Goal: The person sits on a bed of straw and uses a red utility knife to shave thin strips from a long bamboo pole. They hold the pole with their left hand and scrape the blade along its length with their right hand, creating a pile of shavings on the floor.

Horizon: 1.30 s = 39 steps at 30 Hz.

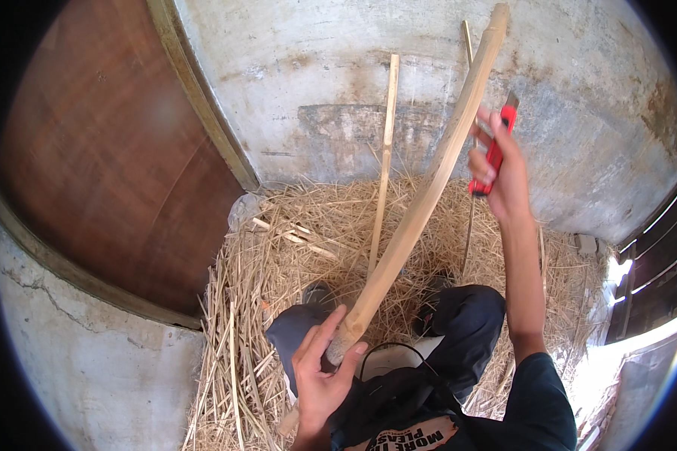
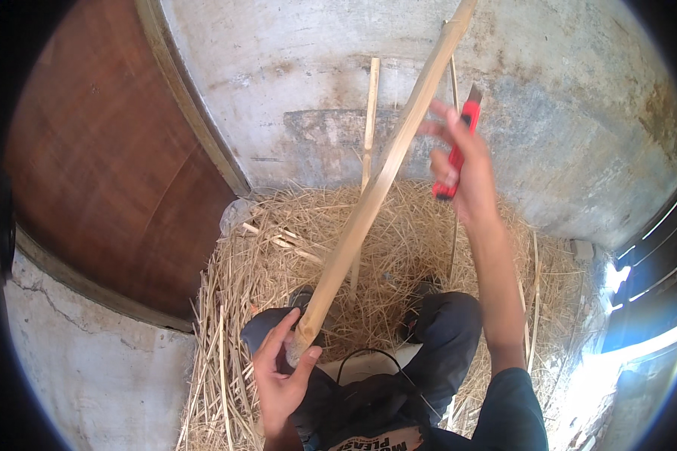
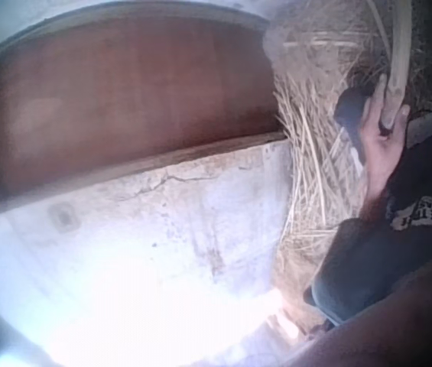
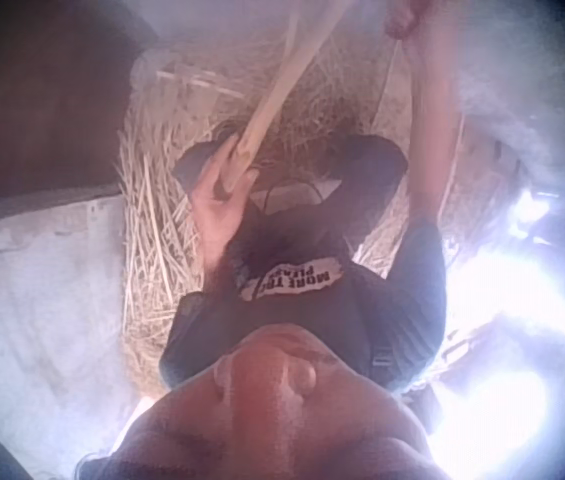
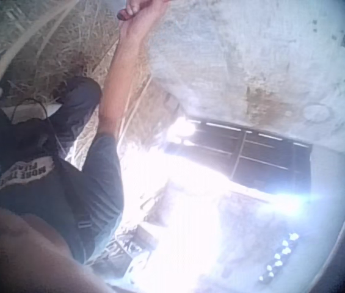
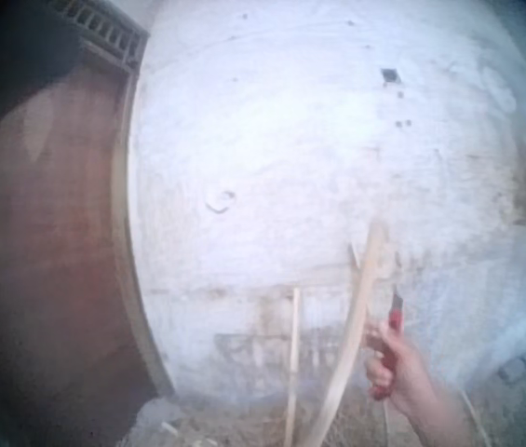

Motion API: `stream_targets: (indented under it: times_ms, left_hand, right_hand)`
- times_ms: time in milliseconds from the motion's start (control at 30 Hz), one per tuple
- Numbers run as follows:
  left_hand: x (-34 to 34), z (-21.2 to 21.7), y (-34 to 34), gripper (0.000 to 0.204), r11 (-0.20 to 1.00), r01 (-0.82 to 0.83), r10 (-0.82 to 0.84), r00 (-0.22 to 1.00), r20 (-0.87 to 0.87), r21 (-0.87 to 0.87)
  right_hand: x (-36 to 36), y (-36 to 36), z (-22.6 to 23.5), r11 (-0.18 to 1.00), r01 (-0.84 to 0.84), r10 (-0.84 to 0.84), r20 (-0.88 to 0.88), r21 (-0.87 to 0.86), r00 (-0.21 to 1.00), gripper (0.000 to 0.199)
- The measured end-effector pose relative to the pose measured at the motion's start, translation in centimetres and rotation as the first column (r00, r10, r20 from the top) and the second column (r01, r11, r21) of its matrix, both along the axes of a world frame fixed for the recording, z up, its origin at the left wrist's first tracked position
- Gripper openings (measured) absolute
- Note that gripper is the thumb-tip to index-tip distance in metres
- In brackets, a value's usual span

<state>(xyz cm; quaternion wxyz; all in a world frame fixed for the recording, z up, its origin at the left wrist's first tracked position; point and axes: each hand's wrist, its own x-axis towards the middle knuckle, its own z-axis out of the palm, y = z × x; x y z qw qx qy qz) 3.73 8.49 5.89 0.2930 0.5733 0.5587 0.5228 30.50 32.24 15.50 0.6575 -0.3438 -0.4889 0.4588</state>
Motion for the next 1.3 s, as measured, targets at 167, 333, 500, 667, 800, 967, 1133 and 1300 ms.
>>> stream_targets:
  times_ms: [167,333,500,667,800,967,1133,1300]
  left_hand:
    - [0.9,0.7,0.6,0.053,0.995,0.095,-0.096,0.995,-0.041,-0.008]
    - [1.6,0.8,1.0,0.052,0.996,0.091,-0.092,0.991,-0.101,-0.020]
    - [2.2,0.6,1.6,0.054,0.991,0.120,-0.112,0.984,-0.137,0.052]
    - [2.2,0.0,1.5,0.055,0.988,0.156,-0.152,0.976,-0.158,0.012]
    - [2.3,-0.2,1.6,0.053,0.985,0.172,-0.170,0.975,-0.140,0.000]
    - [2.0,-0.4,1.9,0.043,0.981,0.173,-0.157,0.974,-0.166,0.088]
    - [2.8,-0.5,1.8,0.041,0.993,0.114,-0.115,0.993,0.042,0.026]
    - [3.1,-0.1,2.1,0.047,0.998,0.064,-0.066,0.992,-0.106,-0.026]
  right_hand:
    - [-1.9,-5.5,-3.2,0.976,-0.193,0.199,0.053,-0.102,0.979,0.059]
    - [-3.8,-7.5,-3.9,0.959,-0.248,0.247,-0.021,-0.140,0.969,0.046]
    - [-4.0,-7.0,-4.8,0.950,-0.264,0.249,-0.103,-0.167,0.963,0.044]
    - [-3.7,-6.8,-5.1,0.948,-0.265,0.248,-0.112,-0.178,0.962,0.045]
    - [-3.8,-7.0,-5.0,0.947,-0.265,0.242,-0.141,-0.180,0.960,0.046]
    - [-3.5,-6.9,-5.2,0.949,-0.269,0.247,-0.141,-0.166,0.959,0.046]
    - [-3.5,-6.8,-5.3,0.945,-0.287,0.264,-0.152,-0.157,0.953,0.046]
    - [-3.8,-7.0,-4.7,0.952,-0.268,0.252,-0.118,-0.147,0.960,0.046]
